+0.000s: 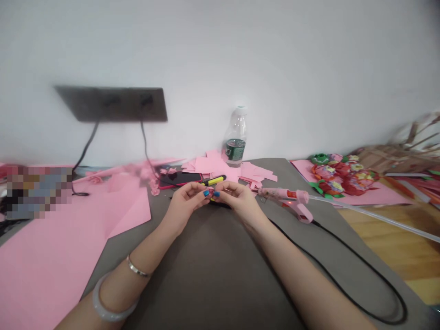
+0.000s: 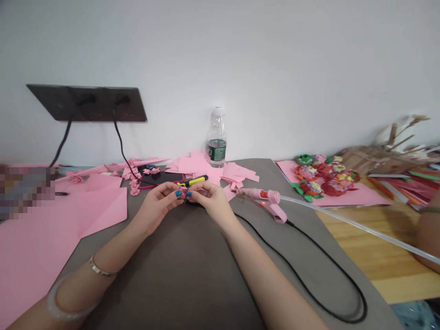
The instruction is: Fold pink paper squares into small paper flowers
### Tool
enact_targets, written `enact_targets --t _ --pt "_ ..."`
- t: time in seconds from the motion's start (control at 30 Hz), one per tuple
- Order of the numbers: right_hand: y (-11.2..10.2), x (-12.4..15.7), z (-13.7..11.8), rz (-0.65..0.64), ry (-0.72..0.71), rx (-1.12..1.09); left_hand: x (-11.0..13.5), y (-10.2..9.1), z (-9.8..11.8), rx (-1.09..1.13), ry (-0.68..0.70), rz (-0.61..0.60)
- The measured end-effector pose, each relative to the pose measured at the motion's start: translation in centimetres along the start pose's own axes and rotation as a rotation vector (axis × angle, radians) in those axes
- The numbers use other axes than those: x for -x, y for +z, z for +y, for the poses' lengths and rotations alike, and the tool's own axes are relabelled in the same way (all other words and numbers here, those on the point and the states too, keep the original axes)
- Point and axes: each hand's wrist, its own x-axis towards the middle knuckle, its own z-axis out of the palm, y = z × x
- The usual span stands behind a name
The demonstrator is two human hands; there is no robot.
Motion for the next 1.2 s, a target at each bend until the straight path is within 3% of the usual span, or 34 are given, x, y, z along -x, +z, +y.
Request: enact_targets --t 0.47,0.73,0.93,1.2 --pt "0.11 0.40 -0.81 -0.051 -0.106 0.218 -0.02 -0.25 -0.30 -0.072 0.030 0.003" --pt "0.10 0.23 -0.02 -0.004 0.029 -0.040 0.02 -0.26 -0.30 -0.004 -0.030 -0.018" --pt "0.04 0.27 0.04 -0.079 0.141 -0.230 0.13 -0.03 -0.05 0.028 -0.069 -0.049" --pt "-0.06 0.29 0.07 -0.109 0.139 -0.230 0.08 -0.09 0.14 0.042 -0.103 -0.065"
